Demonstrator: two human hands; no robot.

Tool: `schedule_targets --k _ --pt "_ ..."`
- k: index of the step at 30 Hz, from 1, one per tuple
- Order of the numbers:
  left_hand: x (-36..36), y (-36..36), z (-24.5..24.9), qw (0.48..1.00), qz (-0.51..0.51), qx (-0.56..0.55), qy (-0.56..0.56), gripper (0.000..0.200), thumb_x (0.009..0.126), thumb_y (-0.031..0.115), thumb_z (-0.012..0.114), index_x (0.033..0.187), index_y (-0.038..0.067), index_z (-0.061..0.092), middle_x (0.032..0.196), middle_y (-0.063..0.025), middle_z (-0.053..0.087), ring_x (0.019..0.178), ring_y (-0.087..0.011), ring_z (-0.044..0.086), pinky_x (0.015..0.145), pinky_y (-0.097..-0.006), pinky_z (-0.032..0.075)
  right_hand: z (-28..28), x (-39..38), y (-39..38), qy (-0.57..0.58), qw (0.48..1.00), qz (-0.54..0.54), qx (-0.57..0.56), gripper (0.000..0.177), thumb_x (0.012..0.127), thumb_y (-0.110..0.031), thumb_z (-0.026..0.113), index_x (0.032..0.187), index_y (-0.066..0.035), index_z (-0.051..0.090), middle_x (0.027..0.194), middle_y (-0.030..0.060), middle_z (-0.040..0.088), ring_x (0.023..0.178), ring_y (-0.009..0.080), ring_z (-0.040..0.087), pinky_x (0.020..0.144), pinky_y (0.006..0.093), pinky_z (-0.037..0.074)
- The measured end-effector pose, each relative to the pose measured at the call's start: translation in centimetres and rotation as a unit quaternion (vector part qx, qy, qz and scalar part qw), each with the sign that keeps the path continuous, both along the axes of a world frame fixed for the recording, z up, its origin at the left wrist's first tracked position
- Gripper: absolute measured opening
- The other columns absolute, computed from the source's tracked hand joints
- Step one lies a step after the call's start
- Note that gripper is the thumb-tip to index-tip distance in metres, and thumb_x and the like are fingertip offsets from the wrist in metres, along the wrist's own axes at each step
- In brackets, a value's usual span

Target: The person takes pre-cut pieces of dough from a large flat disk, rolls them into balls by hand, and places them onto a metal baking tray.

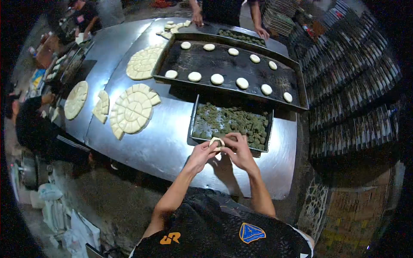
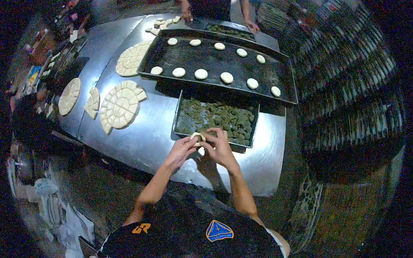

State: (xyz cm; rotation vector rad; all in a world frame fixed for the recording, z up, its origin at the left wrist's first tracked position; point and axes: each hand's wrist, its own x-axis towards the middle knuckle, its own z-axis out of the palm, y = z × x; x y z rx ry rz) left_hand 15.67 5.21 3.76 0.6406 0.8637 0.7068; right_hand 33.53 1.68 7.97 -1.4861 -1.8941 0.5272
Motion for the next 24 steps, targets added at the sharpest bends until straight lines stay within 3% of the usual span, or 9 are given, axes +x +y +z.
schedule_targets --k 2,6,8,12,14,16,18,20,24 --pt "-0.8 -0.1 0.2 0.996 0.011 -0.03 -0.079 0.04 0.095 0.026 0.059 0.12 -0.005 0.054 0.111 -0.0098 0.061 0.102 -0.0157 0.061 0.089 -0.0281 0.051 0.6 0.6 -0.3 0.08 0.989 0.026 -0.12 0.058 0.079 -0.016 0.075 0.131 -0.005 0.052 0.126 0.0137 0.051 0.111 0.0265 0.049 0.079 0.0316 0.051" --pt "-0.8 0.0 0.9 0.997 -0.001 0.02 -0.069 0.04 0.096 0.025 0.056 0.124 -0.004 0.052 0.112 -0.0105 0.061 0.102 -0.0167 0.061 0.09 -0.0288 0.052 -0.4 -0.9 0.2 0.191 0.978 0.039 -0.077 0.038 0.083 -0.01 0.069 0.118 0.0 0.061 0.122 0.016 0.058 0.103 0.0281 0.061 0.082 0.0346 0.052" --pt "-0.7 -0.4 0.8 0.996 0.007 0.038 -0.075 0.04 0.097 0.025 0.055 0.124 -0.004 0.052 0.112 -0.0109 0.061 0.101 -0.0169 0.061 0.09 -0.0294 0.053 0.3 -1.3 0.9 0.108 0.993 0.043 -0.011 0.031 0.082 -0.006 0.068 0.111 0.001 0.065 0.113 0.0156 0.062 0.092 0.0275 0.065 0.08 0.034 0.053" --pt "-0.9 -0.8 0.4 0.988 0.026 0.141 0.063 0.039 0.099 0.019 0.05 0.133 -0.001 0.047 0.113 -0.0103 0.063 0.101 -0.0148 0.061 0.087 -0.0282 0.053 2.3 -3.0 1.3 0.146 0.989 0.008 -0.02 0.024 0.082 -0.003 0.069 0.106 -0.001 0.067 0.102 0.0131 0.065 0.089 0.0231 0.065 0.073 0.0306 0.054" --pt "-1.6 -0.6 -0.1 0.948 -0.062 0.25 0.185 0.042 0.1 0.019 0.048 0.136 -0.002 0.043 0.119 -0.0122 0.059 0.106 -0.0162 0.059 0.09 -0.0304 0.052 2.0 -2.9 1.9 0.051 0.996 0.053 0.049 0.021 0.082 -0.002 0.068 0.103 0.0 0.068 0.101 0.0131 0.065 0.089 0.0231 0.065 0.074 0.0305 0.055" --pt "-2.7 -1.5 1.5 0.97 -0.038 0.237 0.05 0.048 0.099 0.018 0.049 0.142 0.0 0.035 0.125 -0.0132 0.054 0.113 -0.0189 0.056 0.094 -0.0322 0.05 1.5 -2.1 2.5 0.085 0.994 0.071 -0.002 0.018 0.082 -0.002 0.068 0.1 0.001 0.068 0.102 0.0114 0.066 0.094 0.0227 0.065 0.079 0.0307 0.055" --pt "-4.2 -1.8 2.8 0.99 0.013 0.087 -0.115 0.057 0.098 0.018 0.052 0.146 0.002 0.026 0.129 -0.0123 0.05 0.116 -0.0186 0.054 0.098 -0.0325 0.048 2.0 -2.3 2.5 0.152 0.983 0.063 -0.082 0.022 0.082 -0.003 0.068 0.104 0.001 0.068 0.106 0.0108 0.065 0.097 0.0216 0.064 0.08 0.0308 0.055" --pt "-4.3 -2.3 3.9 0.991 0.044 0.078 -0.099 0.061 0.095 0.021 0.057 0.145 0.002 0.027 0.124 -0.0097 0.053 0.11 -0.0181 0.056 0.098 -0.0314 0.048 3.9 -3.7 2.2 0.116 0.985 0.13 0.005 0.027 0.082 -0.003 0.069 0.109 -0.001 0.067 0.11 0.0107 0.063 0.098 0.0199 0.063 0.079 0.03 0.055" --pt "-5.2 -2.3 2.4 0.98 0.088 0.07 -0.164 0.046 0.096 0.022 0.056 0.133 0.001 0.043 0.124 -0.0076 0.053 0.107 -0.0151 0.056 0.098 -0.0287 0.045 5.0 -6.3 2.4 0.18 0.977 0.107 -0.045 0.026 0.08 -0.009 0.072 0.105 -0.004 0.069 0.101 0.0126 0.066 0.09 0.0254 0.065 0.077 0.0327 0.052"
